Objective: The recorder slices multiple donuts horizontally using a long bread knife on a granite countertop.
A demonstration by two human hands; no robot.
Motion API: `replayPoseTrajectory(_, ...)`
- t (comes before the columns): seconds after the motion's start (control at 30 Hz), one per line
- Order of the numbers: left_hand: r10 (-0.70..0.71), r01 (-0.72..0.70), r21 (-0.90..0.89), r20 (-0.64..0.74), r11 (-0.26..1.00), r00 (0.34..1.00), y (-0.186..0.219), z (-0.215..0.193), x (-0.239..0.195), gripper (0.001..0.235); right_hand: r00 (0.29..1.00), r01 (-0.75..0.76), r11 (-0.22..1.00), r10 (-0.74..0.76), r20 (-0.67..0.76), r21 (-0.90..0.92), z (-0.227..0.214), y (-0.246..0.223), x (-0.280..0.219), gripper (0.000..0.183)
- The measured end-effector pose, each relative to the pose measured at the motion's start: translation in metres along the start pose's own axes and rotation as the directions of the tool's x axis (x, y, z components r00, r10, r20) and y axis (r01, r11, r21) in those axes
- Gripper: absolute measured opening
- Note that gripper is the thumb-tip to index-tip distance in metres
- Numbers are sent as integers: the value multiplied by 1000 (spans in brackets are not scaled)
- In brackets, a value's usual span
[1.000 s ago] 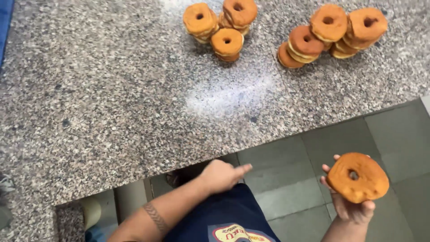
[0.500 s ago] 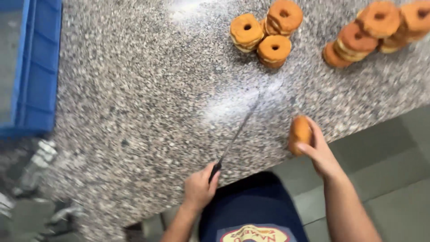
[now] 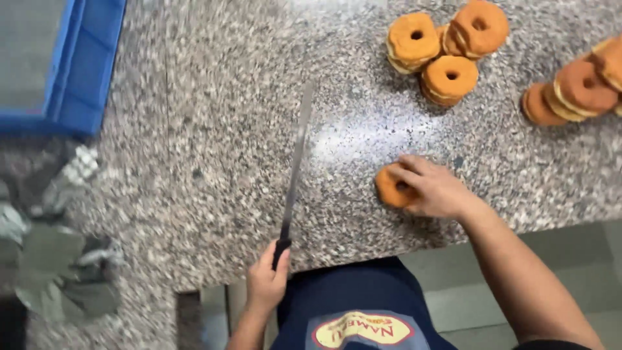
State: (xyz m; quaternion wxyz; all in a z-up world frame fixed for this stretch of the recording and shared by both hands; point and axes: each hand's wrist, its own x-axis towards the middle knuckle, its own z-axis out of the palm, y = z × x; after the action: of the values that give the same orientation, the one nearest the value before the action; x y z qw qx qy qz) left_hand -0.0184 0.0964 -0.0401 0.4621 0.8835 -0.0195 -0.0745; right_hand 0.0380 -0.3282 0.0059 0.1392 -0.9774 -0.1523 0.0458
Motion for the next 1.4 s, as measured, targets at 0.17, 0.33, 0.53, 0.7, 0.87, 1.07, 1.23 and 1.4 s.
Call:
replayPoseTrajectory(0.17,19,-12,-187,36,982,999,52,37,1,31,952,-230,972,235,198,-49,-13,-28,14,93)
replayPoseTrajectory(0.33,311,-322,-245,-84,915,947,59,67,-1,33,911,-320,937,344,226,-138,-20,-44,28,102)
replayPoseTrajectory(0.53,-116,349,-549,413,760,903,42,64,11,39,863,-451,887,408,297,92,-7,-3,39,105)
replayPoseTrajectory(0.7,61,180,-530,405,829,912,78,38,22,58,911,-206,-32,359,203,978,10,6,38,108)
replayPoseTrajectory(0.87,296,-133,-459,305,878,905,79,41,44,52,942,115,-377,335,19,919,12,-5,44,92)
replayPoseTrajectory(1.07,179,11,-333,533,943,827,79,47,45,50,898,214,-377,440,-29,901,-4,-17,41,87)
replayPoseTrajectory(1.23,337,-146,-391,483,909,808,75,52,51,47,871,276,-323,482,-94,905,-5,-12,41,92)
replayPoseTrajectory(1.4,294,-95,-376,519,922,802,75,53,53,48,854,329,-266,494,-164,906,-6,-8,42,95)
